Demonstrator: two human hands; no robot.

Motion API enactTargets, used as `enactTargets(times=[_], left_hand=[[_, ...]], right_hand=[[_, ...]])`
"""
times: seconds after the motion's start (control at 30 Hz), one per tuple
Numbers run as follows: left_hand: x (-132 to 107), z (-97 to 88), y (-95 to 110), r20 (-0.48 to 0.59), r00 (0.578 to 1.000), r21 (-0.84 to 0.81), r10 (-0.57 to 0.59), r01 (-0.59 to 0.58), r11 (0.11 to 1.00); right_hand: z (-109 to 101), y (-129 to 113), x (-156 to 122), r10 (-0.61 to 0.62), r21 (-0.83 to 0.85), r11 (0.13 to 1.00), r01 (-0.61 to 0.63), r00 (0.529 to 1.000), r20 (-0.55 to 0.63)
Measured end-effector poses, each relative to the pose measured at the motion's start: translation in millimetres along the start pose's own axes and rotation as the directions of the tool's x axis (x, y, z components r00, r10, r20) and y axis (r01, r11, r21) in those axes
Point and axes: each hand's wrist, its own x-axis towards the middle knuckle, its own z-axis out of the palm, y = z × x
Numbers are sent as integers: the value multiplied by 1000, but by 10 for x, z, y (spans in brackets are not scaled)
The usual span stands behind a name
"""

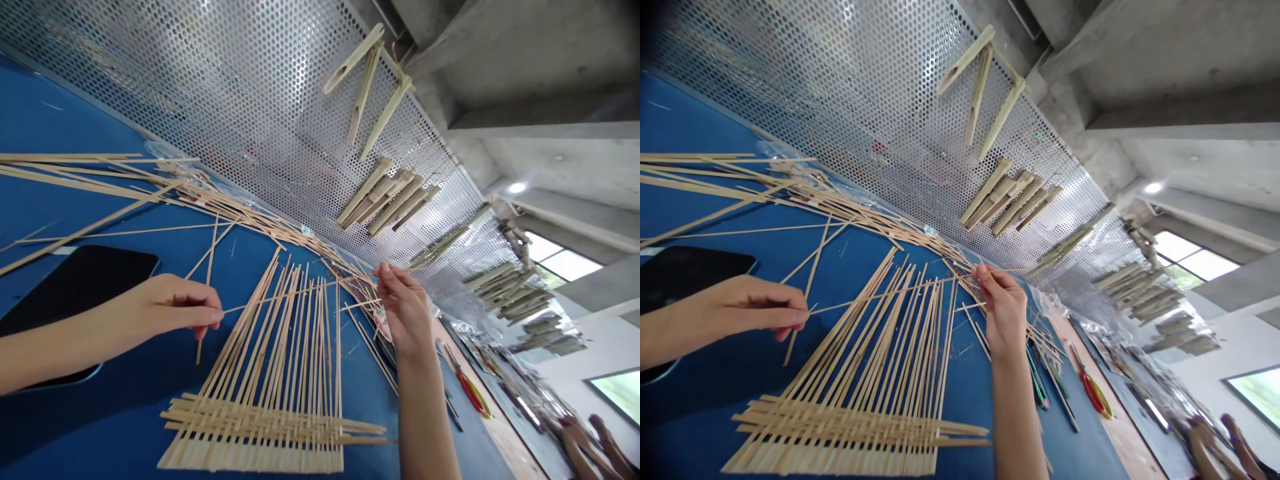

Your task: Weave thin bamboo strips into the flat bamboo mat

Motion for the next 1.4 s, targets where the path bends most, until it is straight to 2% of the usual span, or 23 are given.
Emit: enactTargets(times=[0.27, 0.4, 0.57, 0.73, 0.83, 0.9, 0.97, 1.07, 1.13, 1.23, 1.33, 1.4], left_hand=[[-33, 121, -13, 58, 997, -102, 58, -52, 993], [-51, 142, -46, 34, 996, -79, 84, -81, 994], [-54, 139, -115, 90, 988, -97, 124, -115, 989], [-50, 158, -156, 147, 983, -155, 110, -87, 984], [-71, 204, -131, 135, 986, -133, 94, -76, 988], [-102, 254, -98, 113, 992, -153, 55, -37, 988], [-143, 311, -57, 107, 994, -255, -10, 37, 966], [-211, 379, 5, 131, 985, -429, -110, 156, 890], [-253, 405, 39, 144, 975, -475, -166, 216, 853], [-299, 435, 67, 141, 968, -483, -209, 252, 838], [-323, 468, 81, 130, 967, -459, -219, 254, 851], [-327, 482, 86, 140, 964, -437, -224, 263, 860]], right_hand=[[-169, -61, 105, -13, 47, 999, 16, 997, -79], [-173, -64, 117, -22, 48, 998, 27, 995, -101], [-157, -50, 131, -19, 40, 999, 23, 993, -112], [-189, -31, 160, -39, 32, 999, 43, 992, -120], [-213, -41, 178, -77, 27, 996, 81, 990, -115], [-187, -39, 156, -112, 29, 993, 115, 989, -97], [-95, -9, 74, -131, 32, 991, 133, 990, -49], [165, 103, -187, -72, 5, 997, 72, 989, 128], [371, 194, -423, 21, -81, 997, 4, 953, 303], [612, 290, -747, 158, -194, 979, -63, 834, 528], [714, 313, -918, 290, -273, 951, -143, 719, 632], [724, 309, -943, 337, -294, 938, -184, 688, 643]])
